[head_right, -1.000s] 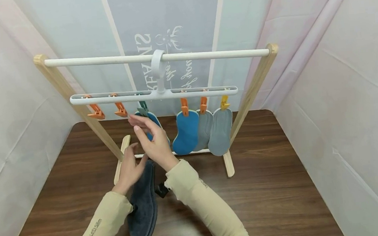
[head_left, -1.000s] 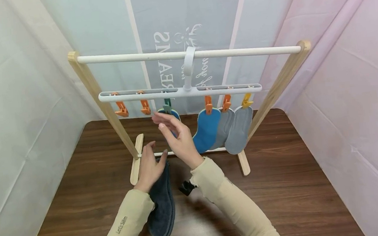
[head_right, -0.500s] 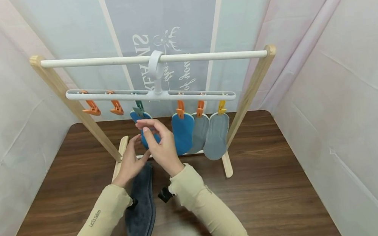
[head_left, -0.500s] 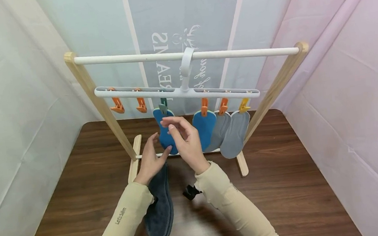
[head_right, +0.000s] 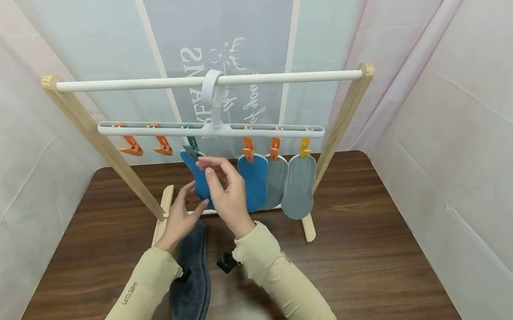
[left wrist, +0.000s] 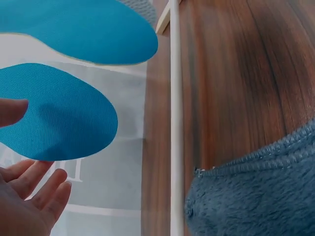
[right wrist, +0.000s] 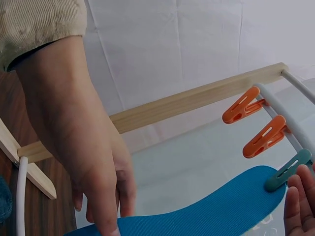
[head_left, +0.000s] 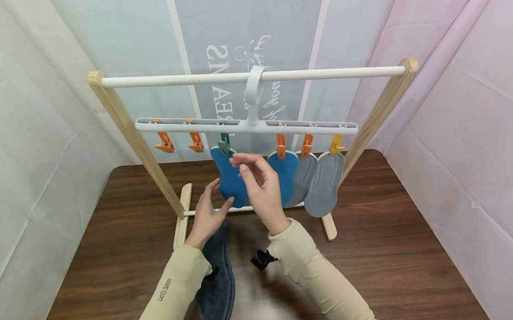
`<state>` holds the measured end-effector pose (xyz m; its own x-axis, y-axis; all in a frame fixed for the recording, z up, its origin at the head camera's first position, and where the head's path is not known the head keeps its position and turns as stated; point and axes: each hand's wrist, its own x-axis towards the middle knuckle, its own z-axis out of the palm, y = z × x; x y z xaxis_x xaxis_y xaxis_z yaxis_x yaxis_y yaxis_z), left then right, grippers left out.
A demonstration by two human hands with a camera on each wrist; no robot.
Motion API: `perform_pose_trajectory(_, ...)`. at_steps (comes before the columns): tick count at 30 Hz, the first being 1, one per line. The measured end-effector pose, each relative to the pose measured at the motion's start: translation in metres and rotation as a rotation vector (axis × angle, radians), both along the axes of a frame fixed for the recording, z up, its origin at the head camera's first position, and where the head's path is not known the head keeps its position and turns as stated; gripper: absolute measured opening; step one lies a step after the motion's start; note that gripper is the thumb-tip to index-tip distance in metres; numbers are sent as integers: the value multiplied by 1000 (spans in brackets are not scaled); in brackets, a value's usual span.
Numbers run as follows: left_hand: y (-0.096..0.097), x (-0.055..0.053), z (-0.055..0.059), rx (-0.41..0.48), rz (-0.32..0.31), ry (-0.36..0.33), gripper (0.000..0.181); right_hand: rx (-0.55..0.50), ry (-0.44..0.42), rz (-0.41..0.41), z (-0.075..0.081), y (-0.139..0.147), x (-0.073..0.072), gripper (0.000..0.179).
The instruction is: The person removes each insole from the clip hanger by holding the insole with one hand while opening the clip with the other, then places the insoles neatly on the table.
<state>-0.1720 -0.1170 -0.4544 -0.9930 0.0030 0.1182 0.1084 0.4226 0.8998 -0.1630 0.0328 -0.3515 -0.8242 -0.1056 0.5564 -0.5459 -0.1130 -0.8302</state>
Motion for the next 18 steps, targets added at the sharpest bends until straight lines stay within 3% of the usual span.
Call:
perform_pose_trajectory(9,1,2,1,-23,19,85,45,-18,19,-53,2,0,-4,31)
perform_pose_trajectory(18,1,5,0,-68,6,80,34,27,9,-45,4,-3,-7,33)
